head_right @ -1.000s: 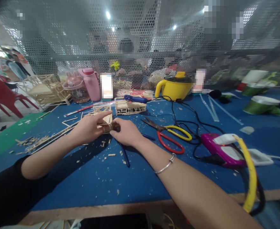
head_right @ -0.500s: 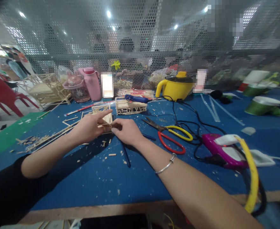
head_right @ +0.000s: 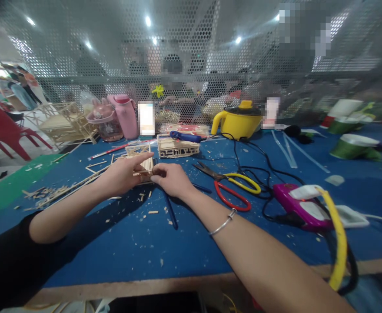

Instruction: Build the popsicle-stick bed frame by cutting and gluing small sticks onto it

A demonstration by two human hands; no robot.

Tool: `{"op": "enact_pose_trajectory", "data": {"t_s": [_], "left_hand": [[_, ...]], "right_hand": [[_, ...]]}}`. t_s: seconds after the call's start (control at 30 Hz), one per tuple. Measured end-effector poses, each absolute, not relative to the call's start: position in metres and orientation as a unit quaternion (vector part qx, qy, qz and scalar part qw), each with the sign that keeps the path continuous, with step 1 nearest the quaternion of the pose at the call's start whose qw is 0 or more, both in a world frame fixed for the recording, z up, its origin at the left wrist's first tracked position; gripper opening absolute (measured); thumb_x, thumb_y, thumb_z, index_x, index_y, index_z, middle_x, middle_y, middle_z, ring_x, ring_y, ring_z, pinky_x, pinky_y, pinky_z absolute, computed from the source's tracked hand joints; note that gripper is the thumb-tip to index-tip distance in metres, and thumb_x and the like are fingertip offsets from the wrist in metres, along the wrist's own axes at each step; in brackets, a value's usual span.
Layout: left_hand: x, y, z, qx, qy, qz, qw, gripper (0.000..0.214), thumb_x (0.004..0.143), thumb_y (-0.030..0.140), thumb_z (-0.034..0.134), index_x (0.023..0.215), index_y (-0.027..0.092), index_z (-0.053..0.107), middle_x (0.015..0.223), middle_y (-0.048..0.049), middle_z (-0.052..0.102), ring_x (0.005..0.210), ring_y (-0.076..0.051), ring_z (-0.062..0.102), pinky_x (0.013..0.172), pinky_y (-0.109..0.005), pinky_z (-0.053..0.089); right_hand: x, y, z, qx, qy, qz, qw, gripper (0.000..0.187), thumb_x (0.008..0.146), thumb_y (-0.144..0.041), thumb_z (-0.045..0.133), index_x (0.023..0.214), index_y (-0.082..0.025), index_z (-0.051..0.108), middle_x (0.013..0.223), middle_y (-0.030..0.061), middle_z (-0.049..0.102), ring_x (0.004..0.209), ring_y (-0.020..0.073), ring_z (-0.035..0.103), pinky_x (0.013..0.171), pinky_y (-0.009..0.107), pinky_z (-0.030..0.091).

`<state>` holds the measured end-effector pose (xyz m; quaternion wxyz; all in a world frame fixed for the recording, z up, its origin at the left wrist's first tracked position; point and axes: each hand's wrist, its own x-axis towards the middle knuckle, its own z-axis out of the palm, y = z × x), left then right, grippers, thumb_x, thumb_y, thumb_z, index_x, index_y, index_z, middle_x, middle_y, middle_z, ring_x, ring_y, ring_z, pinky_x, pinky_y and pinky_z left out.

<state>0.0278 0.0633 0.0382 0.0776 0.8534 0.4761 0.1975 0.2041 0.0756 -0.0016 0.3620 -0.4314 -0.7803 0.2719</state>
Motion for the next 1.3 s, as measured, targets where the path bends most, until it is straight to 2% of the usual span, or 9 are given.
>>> {"op": "enact_pose_trajectory", "data": {"t_s": [0.23,0.53,0.67,0.83,1.07,1.3], "left_hand": [[0.024,0.062,0.046,0.867,0.458,0.170,0.097,0.061,0.078,0.028,0.059,0.136,0.021,0.041,0.101,-0.0065,0.072,0.094,-0.024,0.066,0.075,-0.032,0.046],[0.024,0.064,0.045,0.859,0.466,0.173,0.119,0.066,0.076,0.017,0.056,0.139,0.020,0.036,0.100,-0.0057,0.072,0.092,-0.022,0.066,0.077,-0.031,0.046],[0.026,0.064,0.045,0.862,0.461,0.169,0.129,0.067,0.075,0.017,0.057,0.139,0.019,0.037,0.100,-0.0076,0.072,0.092,-0.022,0.066,0.077,-0.031,0.047],[0.026,0.061,0.047,0.866,0.456,0.169,0.121,0.068,0.074,0.017,0.057,0.139,0.019,0.037,0.100,-0.0077,0.072,0.092,-0.023,0.066,0.076,-0.032,0.048],[0.026,0.063,0.042,0.868,0.461,0.167,0.078,0.068,0.075,0.025,0.060,0.139,0.022,0.037,0.099,-0.0068,0.072,0.091,-0.026,0.066,0.073,-0.034,0.047],[0.028,0.061,0.041,0.863,0.471,0.163,0.079,0.070,0.077,0.023,0.057,0.142,0.023,0.031,0.098,-0.0044,0.073,0.089,-0.026,0.066,0.071,-0.034,0.047]], "right_hand": [[0.204,0.079,-0.004,-0.425,-0.778,0.291,0.362,0.007,0.072,-0.019,0.059,0.076,-0.017,0.065,0.071,-0.0017,0.064,0.067,0.0119,0.054,0.067,0.026,0.041],[0.207,0.080,-0.003,-0.417,-0.777,0.310,0.354,0.007,0.072,-0.022,0.060,0.076,-0.017,0.062,0.069,-0.0016,0.060,0.064,0.0114,0.051,0.067,0.027,0.041],[0.212,0.082,-0.004,-0.390,-0.789,0.335,0.337,0.014,0.071,-0.022,0.061,0.084,-0.016,0.061,0.071,-0.0015,0.058,0.065,0.0115,0.051,0.066,0.027,0.043],[0.215,0.084,-0.005,-0.374,-0.796,0.343,0.330,0.020,0.073,-0.025,0.060,0.091,-0.015,0.060,0.076,0.0000,0.060,0.069,0.0127,0.053,0.068,0.028,0.044],[0.215,0.081,-0.003,-0.368,-0.806,0.327,0.329,0.014,0.077,-0.026,0.059,0.088,-0.017,0.060,0.079,0.0003,0.062,0.073,0.0139,0.056,0.072,0.029,0.044],[0.229,0.086,0.002,-0.355,-0.776,0.430,0.294,0.049,0.072,-0.013,0.062,0.119,-0.017,0.047,0.087,0.0013,0.064,0.080,0.0139,0.061,0.081,0.032,0.047]]}}
